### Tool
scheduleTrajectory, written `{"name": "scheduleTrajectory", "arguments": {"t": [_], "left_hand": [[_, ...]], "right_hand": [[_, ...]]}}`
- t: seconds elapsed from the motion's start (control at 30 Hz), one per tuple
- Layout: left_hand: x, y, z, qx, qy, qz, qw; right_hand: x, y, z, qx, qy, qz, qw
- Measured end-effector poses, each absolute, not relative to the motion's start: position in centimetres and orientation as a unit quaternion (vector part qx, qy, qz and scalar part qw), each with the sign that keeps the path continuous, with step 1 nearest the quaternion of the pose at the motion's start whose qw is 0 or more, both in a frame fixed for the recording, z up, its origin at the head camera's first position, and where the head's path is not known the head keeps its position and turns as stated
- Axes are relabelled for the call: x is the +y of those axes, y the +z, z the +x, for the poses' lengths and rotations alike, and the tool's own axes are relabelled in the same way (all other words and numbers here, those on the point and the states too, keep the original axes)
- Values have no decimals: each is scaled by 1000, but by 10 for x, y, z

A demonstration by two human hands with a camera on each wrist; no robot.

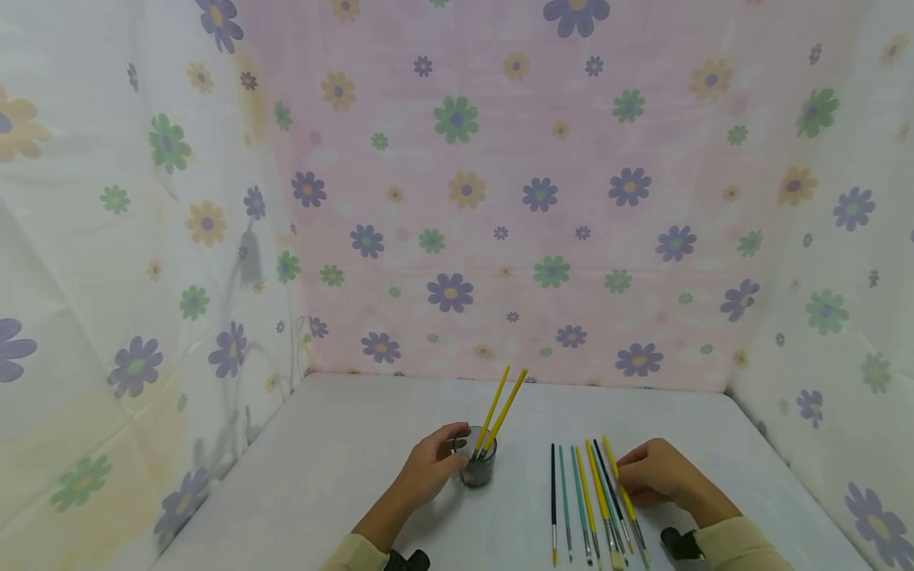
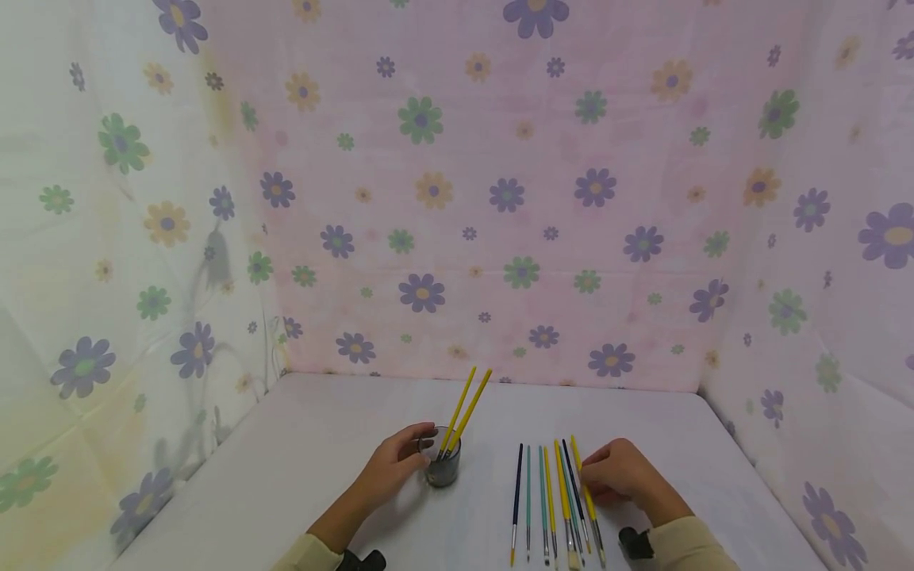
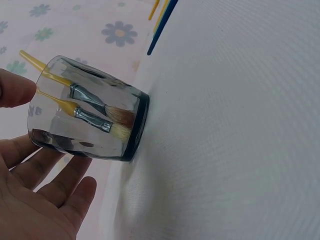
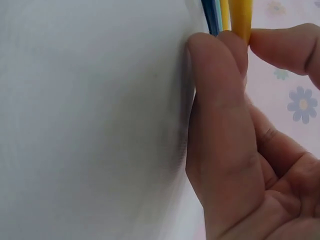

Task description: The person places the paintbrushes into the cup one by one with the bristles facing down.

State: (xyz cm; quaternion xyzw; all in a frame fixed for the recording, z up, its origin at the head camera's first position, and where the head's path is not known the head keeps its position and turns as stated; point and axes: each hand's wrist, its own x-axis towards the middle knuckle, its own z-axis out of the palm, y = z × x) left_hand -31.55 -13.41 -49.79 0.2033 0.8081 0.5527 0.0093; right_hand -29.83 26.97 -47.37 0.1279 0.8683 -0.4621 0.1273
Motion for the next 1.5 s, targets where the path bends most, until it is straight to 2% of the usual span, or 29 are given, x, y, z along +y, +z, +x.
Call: {"name": "scheduleTrajectory", "arguments": {"t": [0.47, 1.07, 1.5], "left_hand": [[-136, -497, -314, 800, 562, 208, 10], [-136, -500, -317, 791, 575, 208, 18], [-135, -501, -320, 779, 598, 185, 40]], "right_hand": [[276, -469, -300, 848, -496, 136, 127], [269, -429, -296, 803, -591, 51, 63], [250, -406, -301, 787, -616, 37, 7]]}}
